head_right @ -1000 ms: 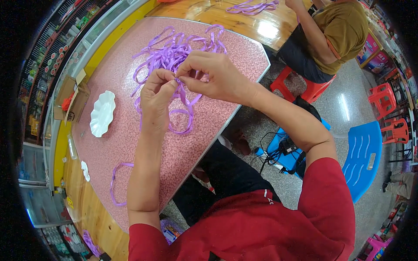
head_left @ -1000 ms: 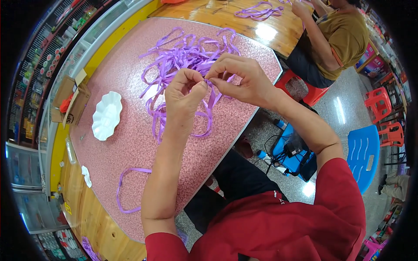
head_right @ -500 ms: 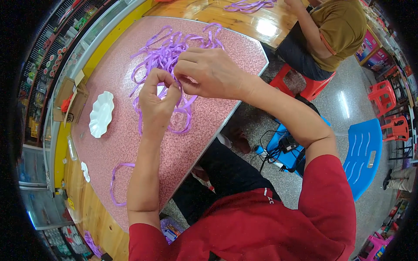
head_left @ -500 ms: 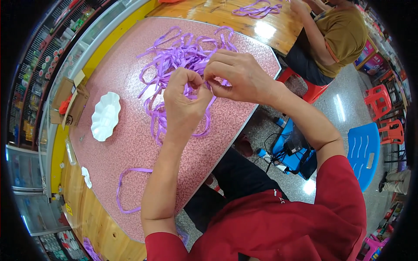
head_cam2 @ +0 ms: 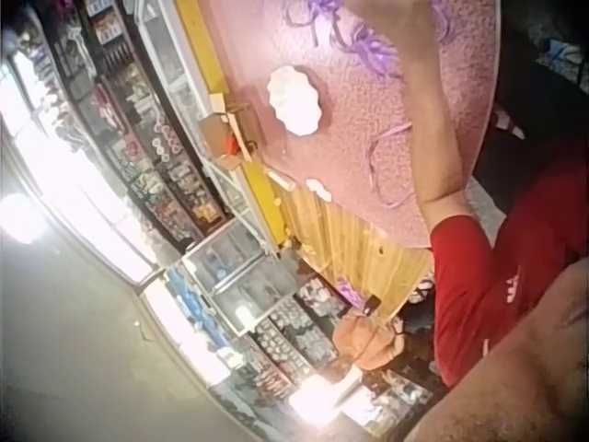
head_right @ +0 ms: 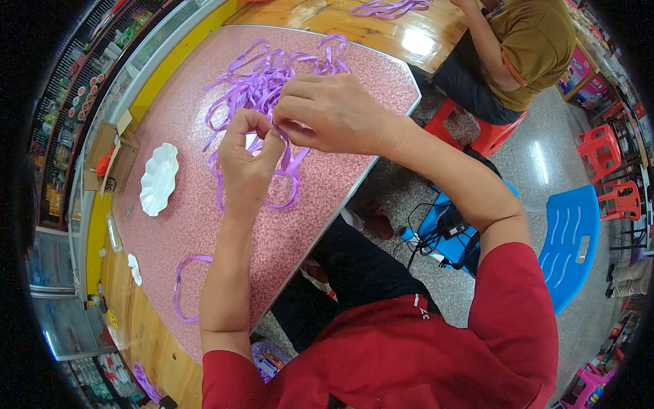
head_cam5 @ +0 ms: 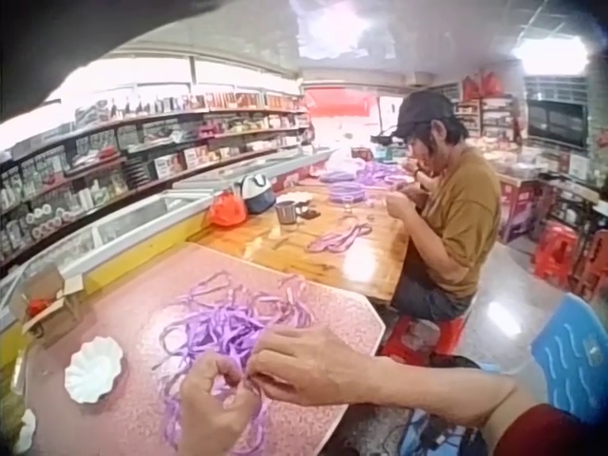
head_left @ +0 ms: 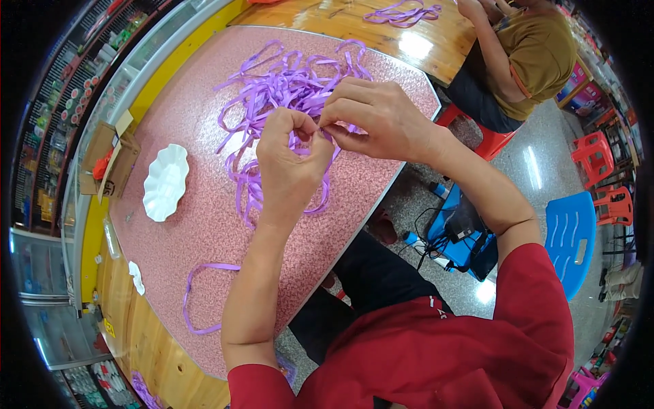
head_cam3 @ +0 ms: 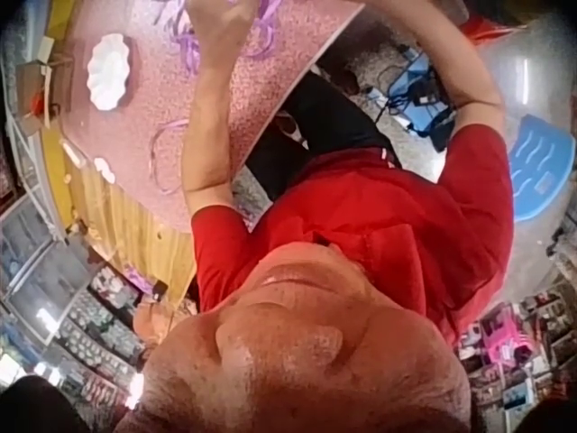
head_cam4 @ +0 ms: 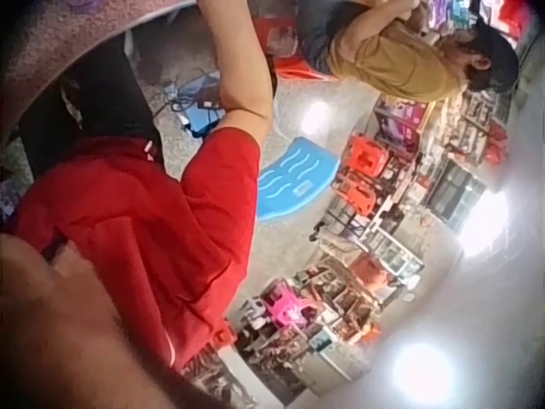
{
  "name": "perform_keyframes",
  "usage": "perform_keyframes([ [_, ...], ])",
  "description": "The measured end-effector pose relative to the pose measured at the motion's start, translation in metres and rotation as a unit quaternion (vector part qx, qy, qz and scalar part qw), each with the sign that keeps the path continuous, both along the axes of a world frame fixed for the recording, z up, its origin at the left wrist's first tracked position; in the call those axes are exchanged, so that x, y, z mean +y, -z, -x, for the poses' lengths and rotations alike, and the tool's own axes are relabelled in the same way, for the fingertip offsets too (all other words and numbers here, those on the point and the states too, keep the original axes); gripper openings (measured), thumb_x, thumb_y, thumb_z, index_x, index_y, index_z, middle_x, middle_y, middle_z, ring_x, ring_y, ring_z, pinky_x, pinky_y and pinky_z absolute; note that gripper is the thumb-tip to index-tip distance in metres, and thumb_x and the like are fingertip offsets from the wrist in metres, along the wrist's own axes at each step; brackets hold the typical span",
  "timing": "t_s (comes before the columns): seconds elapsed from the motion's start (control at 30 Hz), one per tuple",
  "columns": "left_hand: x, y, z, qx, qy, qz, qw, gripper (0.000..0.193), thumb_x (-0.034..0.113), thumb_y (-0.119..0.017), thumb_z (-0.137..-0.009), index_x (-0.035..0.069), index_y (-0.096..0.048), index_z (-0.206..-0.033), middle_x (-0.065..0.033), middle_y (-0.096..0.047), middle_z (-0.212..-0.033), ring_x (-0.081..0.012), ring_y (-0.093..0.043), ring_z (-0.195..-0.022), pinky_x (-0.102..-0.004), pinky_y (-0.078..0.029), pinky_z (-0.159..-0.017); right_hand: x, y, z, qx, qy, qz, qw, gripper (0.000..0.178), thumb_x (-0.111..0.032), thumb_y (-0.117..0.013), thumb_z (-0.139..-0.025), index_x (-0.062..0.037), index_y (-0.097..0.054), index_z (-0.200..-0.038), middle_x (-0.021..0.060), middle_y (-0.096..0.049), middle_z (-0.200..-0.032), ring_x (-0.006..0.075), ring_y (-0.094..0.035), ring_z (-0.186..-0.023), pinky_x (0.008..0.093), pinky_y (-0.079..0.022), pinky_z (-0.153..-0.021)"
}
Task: Assembling or sorting purple elastic bands at a workshop table.
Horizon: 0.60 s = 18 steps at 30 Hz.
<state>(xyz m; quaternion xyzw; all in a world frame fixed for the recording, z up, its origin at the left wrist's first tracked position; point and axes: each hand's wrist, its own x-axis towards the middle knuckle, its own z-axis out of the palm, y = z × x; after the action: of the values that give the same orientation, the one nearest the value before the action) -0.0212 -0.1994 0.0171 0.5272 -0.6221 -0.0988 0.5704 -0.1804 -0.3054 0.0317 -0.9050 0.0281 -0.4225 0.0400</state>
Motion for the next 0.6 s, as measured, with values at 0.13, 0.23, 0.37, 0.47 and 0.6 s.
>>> perform_keyframes([
  [0.13, 0.001, 0.001, -0.002, 0.014, -0.006, -0.027, 1.0, 0.012, -0.002, -0.067, -0.077, 0.001, -0.056, -0.082, -0.0073, -0.057, -0.076, -0.0158, -0.054, -0.071, -0.03, -0.046, -0.066, 0.0, -0.001, -0.001, -0.01, -0.015, 0.032, 0.999, 0.025, -0.004, -0.077, -0.071, -0.0082, -0.065, -0.092, 0.0061, -0.065, -0.087, 0.0248, -0.066, -0.08, 0.0349, -0.054, -0.065],
  [0.23, 0.002, 0.002, -0.002, 0.06, 0.002, -0.064, 0.996, 0.012, -0.001, -0.067, -0.077, 0.001, -0.056, -0.082, -0.0065, -0.058, -0.076, -0.0149, -0.054, -0.071, -0.0293, -0.046, -0.067, -0.001, 0.002, -0.002, -0.013, -0.011, 0.039, 0.999, 0.025, -0.004, -0.077, -0.071, -0.0084, -0.064, -0.091, 0.0057, -0.064, -0.086, 0.0242, -0.066, -0.08, 0.0343, -0.054, -0.063],
  [0.37, 0.002, 0.0, -0.004, 0.077, 0.028, -0.07, 0.994, 0.011, 0.0, -0.067, -0.079, 0.001, -0.057, -0.083, -0.0037, -0.058, -0.076, -0.0111, -0.053, -0.072, -0.0272, -0.045, -0.067, 0.0, 0.002, -0.004, -0.018, -0.005, 0.036, 0.999, 0.025, -0.004, -0.076, -0.07, -0.008, -0.061, -0.088, 0.0053, -0.062, -0.084, 0.0242, -0.064, -0.077, 0.0342, -0.053, -0.061],
  [0.47, 0.002, -0.002, -0.003, 0.113, 0.055, -0.076, 0.989, 0.01, 0.0, -0.067, -0.081, 0.001, -0.058, -0.083, -0.0017, -0.057, -0.076, -0.0087, -0.052, -0.073, -0.0253, -0.044, -0.066, 0.002, 0.002, -0.007, -0.039, -0.002, 0.036, 0.999, 0.024, -0.003, -0.075, -0.069, -0.0078, -0.06, -0.087, 0.006, -0.061, -0.082, 0.0248, -0.063, -0.075, 0.0342, -0.052, -0.06],
  [0.6, 0.003, -0.003, -0.003, 0.182, 0.089, -0.103, 0.974, 0.007, 0.001, -0.065, -0.083, 0.003, -0.059, -0.085, 0.0014, -0.057, -0.08, -0.0061, -0.051, -0.075, -0.0221, -0.043, -0.068, 0.003, 0.009, -0.01, -0.093, -0.023, 0.02, 0.995, 0.024, -0.002, -0.073, -0.068, -0.0069, -0.06, -0.087, 0.0071, -0.06, -0.082, 0.0254, -0.062, -0.073, 0.0343, -0.051, -0.059],
])
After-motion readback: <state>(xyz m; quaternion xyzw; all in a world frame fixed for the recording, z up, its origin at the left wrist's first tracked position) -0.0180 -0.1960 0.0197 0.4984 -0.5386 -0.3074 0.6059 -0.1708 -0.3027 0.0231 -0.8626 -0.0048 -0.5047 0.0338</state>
